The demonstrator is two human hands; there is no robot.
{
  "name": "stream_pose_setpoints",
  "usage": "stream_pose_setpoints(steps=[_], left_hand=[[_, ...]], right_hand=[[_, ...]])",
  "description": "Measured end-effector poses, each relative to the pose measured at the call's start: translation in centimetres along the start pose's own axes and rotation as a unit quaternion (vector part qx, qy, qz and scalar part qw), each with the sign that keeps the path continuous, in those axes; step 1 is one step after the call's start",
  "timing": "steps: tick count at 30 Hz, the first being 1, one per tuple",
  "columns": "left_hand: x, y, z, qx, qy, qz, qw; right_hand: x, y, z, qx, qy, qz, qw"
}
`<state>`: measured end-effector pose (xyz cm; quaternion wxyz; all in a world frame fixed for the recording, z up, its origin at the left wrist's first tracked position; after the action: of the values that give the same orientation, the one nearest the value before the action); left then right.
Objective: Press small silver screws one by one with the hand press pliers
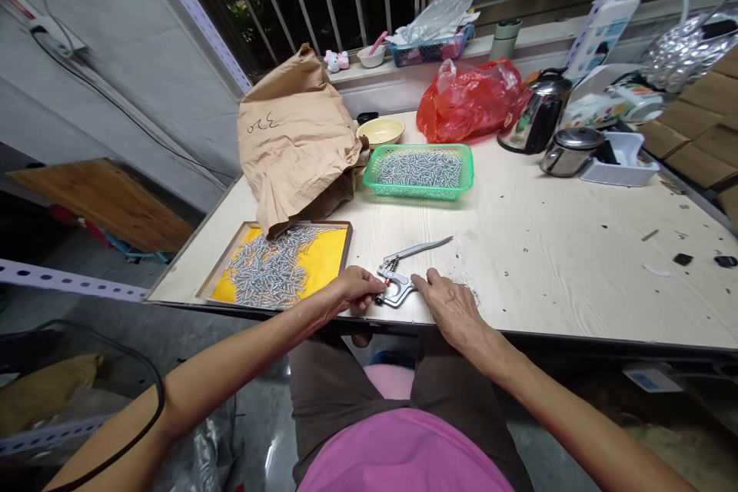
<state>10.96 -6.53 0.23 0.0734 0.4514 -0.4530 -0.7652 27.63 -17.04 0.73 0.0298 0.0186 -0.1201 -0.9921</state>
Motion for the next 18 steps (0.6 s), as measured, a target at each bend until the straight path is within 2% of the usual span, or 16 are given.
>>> stream_pose_setpoints(steps=[6,14,18], left_hand=[[0.1,-0.7,0.1,0.019,-0.014,0.004,1.0],[-0.7,0.2,0.1,0.001,-0.055,-0.003,0.998],[-0.7,0.4,0.0,0.013,-0.065,0.013,0.998]], right_hand=[[-0.3,0.0,0.0,-0.007,-0.014,0.014,1.0],[-0.1,0.5,-0.6,-0.056,0.026,0.01,0.998],[-0.2,0.2,-0.3,-0.083,0.025,0.023,0.996]])
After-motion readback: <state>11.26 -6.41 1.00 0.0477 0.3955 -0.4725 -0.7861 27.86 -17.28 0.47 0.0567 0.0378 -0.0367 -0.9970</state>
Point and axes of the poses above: each hand's wrist, its own y-axis away from the middle knuckle, its own z-axis out of the back of the hand, x = y × z, the point moved 1 cm from there along -y, towards the middle knuckle, and after that the axes turned 6 degrees about y, right-handed, at the moved point
